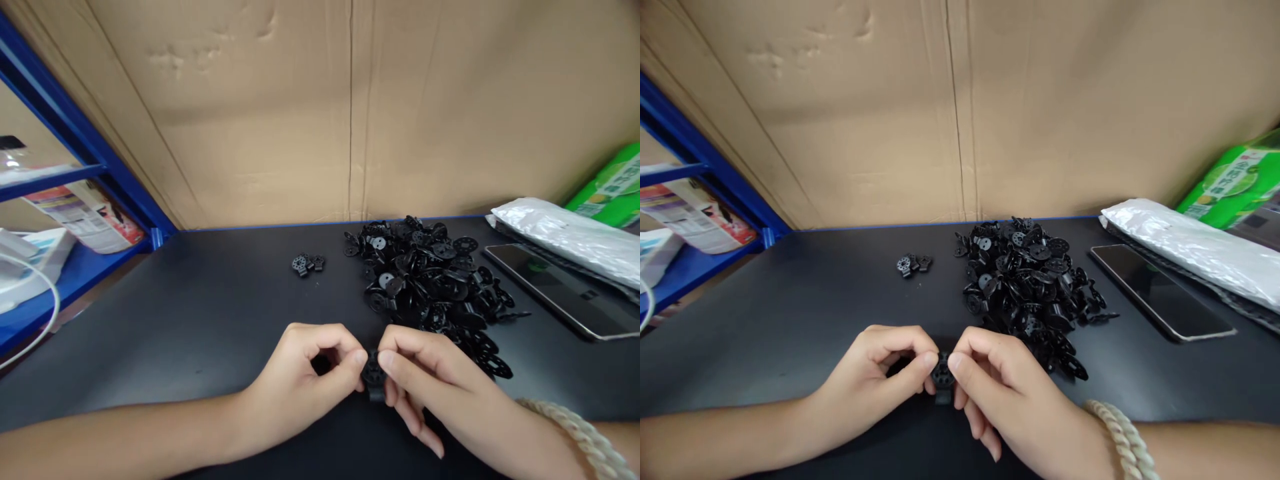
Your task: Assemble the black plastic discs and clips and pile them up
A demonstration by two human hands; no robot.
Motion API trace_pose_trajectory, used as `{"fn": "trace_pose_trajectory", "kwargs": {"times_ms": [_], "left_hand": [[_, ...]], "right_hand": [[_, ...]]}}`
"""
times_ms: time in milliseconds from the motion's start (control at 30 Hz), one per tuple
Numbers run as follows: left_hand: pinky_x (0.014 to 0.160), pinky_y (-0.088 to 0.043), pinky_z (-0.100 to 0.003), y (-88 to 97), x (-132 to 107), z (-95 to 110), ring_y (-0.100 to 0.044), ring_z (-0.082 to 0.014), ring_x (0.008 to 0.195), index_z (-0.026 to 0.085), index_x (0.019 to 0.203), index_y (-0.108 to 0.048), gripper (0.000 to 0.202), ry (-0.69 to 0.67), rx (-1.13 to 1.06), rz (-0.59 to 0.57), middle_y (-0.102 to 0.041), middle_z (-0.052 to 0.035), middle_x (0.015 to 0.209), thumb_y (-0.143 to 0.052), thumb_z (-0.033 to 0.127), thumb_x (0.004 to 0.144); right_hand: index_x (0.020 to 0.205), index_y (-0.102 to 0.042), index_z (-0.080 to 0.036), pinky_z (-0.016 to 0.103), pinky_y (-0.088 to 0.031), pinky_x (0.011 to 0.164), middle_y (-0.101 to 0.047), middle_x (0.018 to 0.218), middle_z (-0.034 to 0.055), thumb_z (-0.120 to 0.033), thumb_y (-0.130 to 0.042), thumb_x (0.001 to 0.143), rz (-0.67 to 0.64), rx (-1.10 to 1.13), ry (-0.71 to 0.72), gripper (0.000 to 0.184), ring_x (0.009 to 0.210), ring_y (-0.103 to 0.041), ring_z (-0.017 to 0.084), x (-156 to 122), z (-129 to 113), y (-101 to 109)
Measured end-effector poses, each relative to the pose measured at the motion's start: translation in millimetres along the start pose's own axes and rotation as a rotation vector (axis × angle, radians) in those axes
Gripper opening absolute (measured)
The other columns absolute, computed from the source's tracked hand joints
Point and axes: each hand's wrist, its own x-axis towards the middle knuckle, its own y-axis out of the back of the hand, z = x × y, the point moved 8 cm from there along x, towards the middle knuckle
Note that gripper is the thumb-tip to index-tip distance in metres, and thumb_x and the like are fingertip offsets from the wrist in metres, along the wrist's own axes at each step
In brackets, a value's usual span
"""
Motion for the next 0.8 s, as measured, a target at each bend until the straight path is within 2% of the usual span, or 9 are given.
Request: {"fn": "trace_pose_trajectory", "kwargs": {"times_ms": [100,167,267,333,400,533,600,700,800], "left_hand": [[0.053,-0.045,-0.016,12.0,5.8,2.1,-0.058,-0.0089,0.052,0.014,0.065,-0.062,0.023,-0.045,0.025,0.041,-0.065,0.0017,0.057,-0.054,0.015,0.086],[0.055,-0.046,-0.018,31.4,14.5,-1.0,-0.058,-0.0098,0.055,0.015,0.064,-0.061,0.025,-0.080,0.098,0.116,-0.064,0.0015,0.059,-0.053,0.019,0.087],[0.058,-0.045,-0.020,71.8,30.0,-16.8,-0.058,-0.0116,0.059,0.015,0.065,-0.060,0.029,-0.067,0.304,0.288,-0.062,0.0008,0.062,-0.051,0.028,0.090],[0.056,-0.042,-0.021,91.8,39.6,-31.6,-0.056,-0.0122,0.058,0.015,0.067,-0.059,0.029,-0.037,0.363,0.337,-0.060,0.0008,0.060,-0.049,0.029,0.090],[0.055,-0.039,-0.021,102.0,46.6,-42.7,-0.052,-0.0117,0.055,0.015,0.064,-0.058,0.029,-0.030,0.412,0.346,-0.057,0.0014,0.058,-0.050,0.028,0.089],[0.055,-0.037,-0.022,103.3,51.1,-49.7,-0.046,-0.0107,0.055,0.015,0.082,-0.063,0.011,-0.068,0.508,0.364,-0.056,0.0033,0.063,-0.056,0.024,0.085],[0.057,-0.037,-0.022,103.2,49.4,-48.0,-0.044,-0.0108,0.056,0.015,0.094,-0.060,0.012,-0.095,0.545,0.409,-0.053,0.0037,0.066,-0.056,0.021,0.085],[0.059,-0.037,-0.023,99.1,44.2,-40.3,-0.042,-0.0112,0.058,0.015,0.096,-0.058,0.011,-0.154,0.588,0.450,-0.049,0.0031,0.069,-0.052,0.016,0.087],[0.063,-0.041,-0.024,79.7,37.6,-26.0,-0.046,-0.0119,0.062,0.017,0.095,-0.059,0.011,-0.241,0.603,0.380,-0.053,0.0007,0.076,-0.051,0.015,0.087]], "right_hand": [[0.077,-0.053,-0.016,0.013,-0.039,0.035,-0.050,0.054,-0.0053,-0.045,-0.046,0.095,-0.008,0.028,-0.025,0.035,0.038,-0.046,0.006,0.3,-3.1,-2.6],[0.083,-0.054,-0.016,0.014,-0.040,0.036,-0.052,0.061,-0.0040,-0.046,-0.046,0.094,0.000,0.038,-0.033,0.033,0.042,-0.048,0.006,-0.3,-6.5,-3.6],[0.089,-0.056,-0.016,0.015,-0.040,0.038,-0.053,0.070,-0.0021,-0.047,-0.048,0.092,-0.006,0.037,-0.036,0.032,0.047,-0.048,0.006,-1.9,-10.1,-5.3],[0.088,-0.056,-0.015,0.015,-0.040,0.040,-0.052,0.071,-0.0016,-0.048,-0.048,0.092,-0.024,0.026,-0.037,0.034,0.049,-0.048,0.006,-2.8,-10.3,-6.5],[0.087,-0.056,-0.015,0.015,-0.040,0.040,-0.052,0.071,-0.0013,-0.048,-0.047,0.092,-0.048,0.012,-0.041,0.034,0.049,-0.048,0.006,-3.0,-9.2,-7.5],[0.085,-0.057,-0.015,0.016,-0.038,0.041,-0.052,0.070,-0.0010,-0.048,-0.045,0.093,-0.069,-0.037,-0.038,0.036,0.048,-0.046,0.006,-2.6,-9.5,-8.4],[0.084,-0.057,-0.015,0.017,-0.037,0.042,-0.053,0.070,-0.0007,-0.049,-0.044,0.092,-0.068,-0.071,-0.043,0.037,0.047,-0.045,0.006,-3.2,-10.6,-8.8],[0.082,-0.058,-0.016,0.018,-0.037,0.043,-0.054,0.070,0.0002,-0.049,-0.044,0.091,-0.076,-0.148,-0.070,0.036,0.048,-0.045,0.007,-5.9,-11.5,-10.4],[0.082,-0.061,-0.017,0.019,-0.037,0.044,-0.057,0.068,0.0015,-0.041,-0.044,0.090,-0.065,-0.274,-0.031,0.031,0.049,-0.045,0.009,-8.5,-17.0,-11.3]]}}
